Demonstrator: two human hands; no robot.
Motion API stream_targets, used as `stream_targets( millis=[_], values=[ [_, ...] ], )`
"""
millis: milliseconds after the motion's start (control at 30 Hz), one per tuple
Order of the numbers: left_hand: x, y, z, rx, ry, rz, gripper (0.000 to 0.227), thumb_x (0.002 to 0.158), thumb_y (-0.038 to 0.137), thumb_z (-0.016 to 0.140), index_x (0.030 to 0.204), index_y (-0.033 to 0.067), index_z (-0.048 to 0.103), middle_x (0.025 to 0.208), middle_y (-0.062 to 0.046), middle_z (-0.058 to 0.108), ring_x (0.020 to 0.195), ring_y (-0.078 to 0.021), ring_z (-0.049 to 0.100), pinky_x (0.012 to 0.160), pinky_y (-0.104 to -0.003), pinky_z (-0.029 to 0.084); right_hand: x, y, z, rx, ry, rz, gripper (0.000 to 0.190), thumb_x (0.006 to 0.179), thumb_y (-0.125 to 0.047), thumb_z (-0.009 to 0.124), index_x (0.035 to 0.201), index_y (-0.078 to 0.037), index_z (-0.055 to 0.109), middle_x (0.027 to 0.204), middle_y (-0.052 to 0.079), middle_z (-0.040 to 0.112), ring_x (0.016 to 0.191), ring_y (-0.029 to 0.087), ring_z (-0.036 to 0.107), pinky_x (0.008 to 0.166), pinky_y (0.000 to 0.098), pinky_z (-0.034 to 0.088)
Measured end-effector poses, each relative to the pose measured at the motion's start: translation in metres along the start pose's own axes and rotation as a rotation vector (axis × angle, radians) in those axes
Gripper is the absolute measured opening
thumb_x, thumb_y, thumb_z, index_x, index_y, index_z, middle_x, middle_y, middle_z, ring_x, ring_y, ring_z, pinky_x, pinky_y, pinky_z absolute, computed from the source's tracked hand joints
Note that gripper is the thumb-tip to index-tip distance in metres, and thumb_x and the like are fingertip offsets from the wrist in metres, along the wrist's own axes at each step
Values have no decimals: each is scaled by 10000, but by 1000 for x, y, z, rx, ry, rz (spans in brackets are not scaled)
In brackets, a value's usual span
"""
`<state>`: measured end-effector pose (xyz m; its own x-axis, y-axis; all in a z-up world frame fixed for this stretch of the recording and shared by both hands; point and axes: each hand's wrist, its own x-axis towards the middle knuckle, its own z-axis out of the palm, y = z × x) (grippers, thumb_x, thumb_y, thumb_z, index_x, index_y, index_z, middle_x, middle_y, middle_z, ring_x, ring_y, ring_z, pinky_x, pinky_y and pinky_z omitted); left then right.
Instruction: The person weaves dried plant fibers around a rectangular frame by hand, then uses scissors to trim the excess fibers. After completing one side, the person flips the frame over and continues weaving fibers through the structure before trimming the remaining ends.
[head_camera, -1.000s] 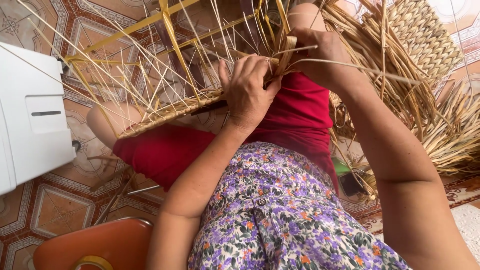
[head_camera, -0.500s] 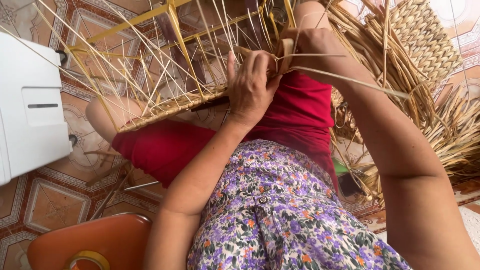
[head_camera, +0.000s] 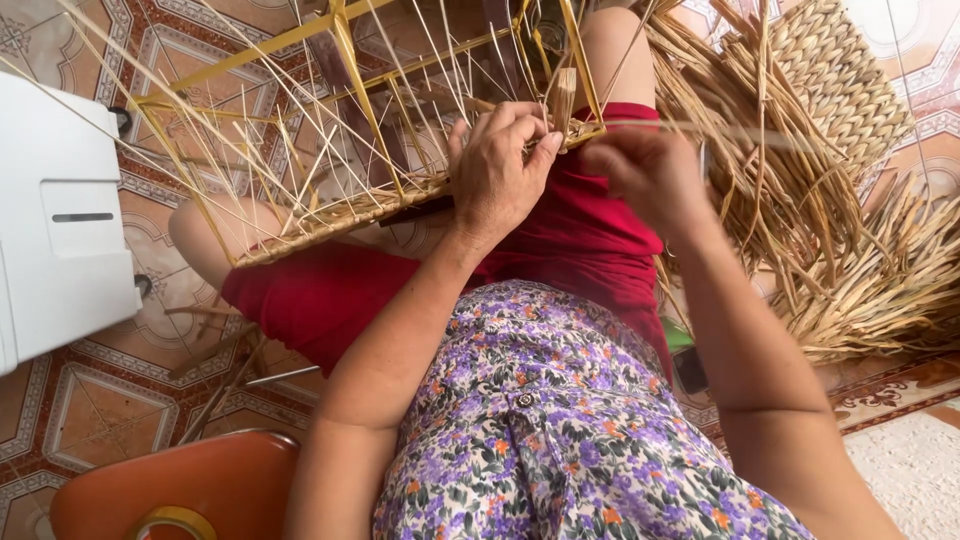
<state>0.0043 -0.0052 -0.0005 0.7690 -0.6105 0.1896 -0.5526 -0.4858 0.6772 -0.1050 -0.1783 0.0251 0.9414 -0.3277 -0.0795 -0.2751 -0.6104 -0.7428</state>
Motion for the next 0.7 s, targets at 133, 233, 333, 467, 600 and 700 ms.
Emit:
stream_targets(
  millis=[133,233,333,467,600,700],
  values=[
    [1,0,-4,-28,-106,-51,238,977,360,665,890,147,726,1097,47,692,1061,-172,637,1078,-555,379,-13,-7,39,383,83,190,127,996,-168,731,1029,-57,783,844,37,769,639,46,597,564,181,490],
    [2,1,-4,8,-96,-48,222,985,362,677,928,150,711,1026,36,672,1031,-178,636,1069,-557,391,-12,6,60,844,148,307,96,967,-114,751,971,-19,745,835,41,745,591,42,541,527,175,419],
    [2,4,-6,46,-67,-46,248,959,382,705,963,136,668,966,-2,647,989,-178,639,1076,-595,361,-13,13,65,1105,162,305,85,1005,-82,692,948,-19,690,809,28,705,595,45,505,535,193,391],
    [-3,-4,4,36,0,51,238,947,382,723,874,166,657,1054,2,669,1008,-189,638,1054,-616,358,-43,43,38,1224,8,178,70,1000,-77,618,939,-45,630,753,-13,600,621,59,446,572,220,342],
    [-3,-3,7,40,51,50,234,927,393,736,849,190,649,1068,11,676,1019,-191,639,1054,-610,369,-74,82,-6,1092,-336,120,82,930,-94,623,852,-69,616,715,-36,519,585,46,417,513,221,328],
    [-2,-3,9,48,25,25,227,920,394,739,846,197,652,1016,15,676,996,-184,639,1057,-611,367,-82,81,-33,886,-427,141,111,949,-134,646,873,-58,672,753,-8,582,624,59,483,556,224,404]
  ],
)
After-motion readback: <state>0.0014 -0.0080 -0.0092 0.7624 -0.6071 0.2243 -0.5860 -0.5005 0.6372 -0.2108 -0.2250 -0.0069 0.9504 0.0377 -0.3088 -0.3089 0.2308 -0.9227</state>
